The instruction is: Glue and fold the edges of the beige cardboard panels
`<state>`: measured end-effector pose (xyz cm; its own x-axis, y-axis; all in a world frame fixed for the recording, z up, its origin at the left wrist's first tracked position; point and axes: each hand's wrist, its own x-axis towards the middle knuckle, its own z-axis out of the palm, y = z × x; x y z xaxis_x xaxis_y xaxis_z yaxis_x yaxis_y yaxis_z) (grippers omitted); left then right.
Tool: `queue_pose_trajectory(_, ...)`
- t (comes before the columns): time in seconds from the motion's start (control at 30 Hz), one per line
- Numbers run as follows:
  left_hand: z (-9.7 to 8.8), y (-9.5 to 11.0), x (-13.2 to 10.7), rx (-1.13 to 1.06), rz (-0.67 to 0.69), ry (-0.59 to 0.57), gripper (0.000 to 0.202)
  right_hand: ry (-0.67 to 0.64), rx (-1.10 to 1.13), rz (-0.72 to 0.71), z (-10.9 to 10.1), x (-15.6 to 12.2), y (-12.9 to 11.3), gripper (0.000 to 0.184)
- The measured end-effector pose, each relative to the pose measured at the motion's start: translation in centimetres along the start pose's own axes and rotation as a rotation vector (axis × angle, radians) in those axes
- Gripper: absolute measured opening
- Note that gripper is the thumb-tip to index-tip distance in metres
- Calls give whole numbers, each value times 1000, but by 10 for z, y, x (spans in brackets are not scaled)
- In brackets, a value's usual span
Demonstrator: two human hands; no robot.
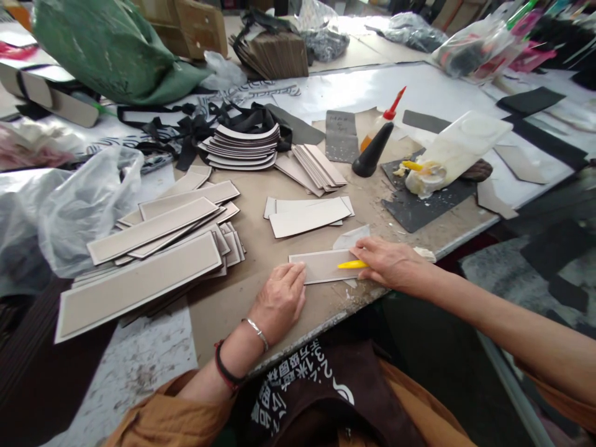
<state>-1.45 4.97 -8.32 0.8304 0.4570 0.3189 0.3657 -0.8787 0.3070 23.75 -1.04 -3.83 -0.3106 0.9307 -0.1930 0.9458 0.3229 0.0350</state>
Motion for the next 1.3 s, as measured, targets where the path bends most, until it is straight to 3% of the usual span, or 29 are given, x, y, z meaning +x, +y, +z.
queue_pose_trajectory(0.3, 2, 22, 4, 24, -126, -54, 55, 0, 38, -23, 2, -3, 4, 30)
queue_pose_trajectory(0.53, 16, 34, 2, 117, -181, -29, 54, 22, 94, -38, 0, -5, 6, 35)
queue_pose_trajectory(0.67, 15, 38, 5, 154, -189, -32, 54, 139, 175, 16, 3, -16, 18, 49)
queue_pose_trajectory(0.8, 14, 42, 7, 195, -198, -24, 54, 291, 192, 137, 9, -39, 26, 33)
queue_pose_trajectory(1.0, 18, 49, 9, 220, -173, -4, 57, 395, 97, 89, 18, -63, 8, 33)
queue_pose_trajectory(1.1, 23, 51, 9, 212, -131, 5, 61, 465, 28, 14, 23, -61, -6, 33)
queue_pose_trajectory(1.3, 27, 52, 10, 191, -143, 25, 60, 437, 13, -53, 34, -46, -26, 34)
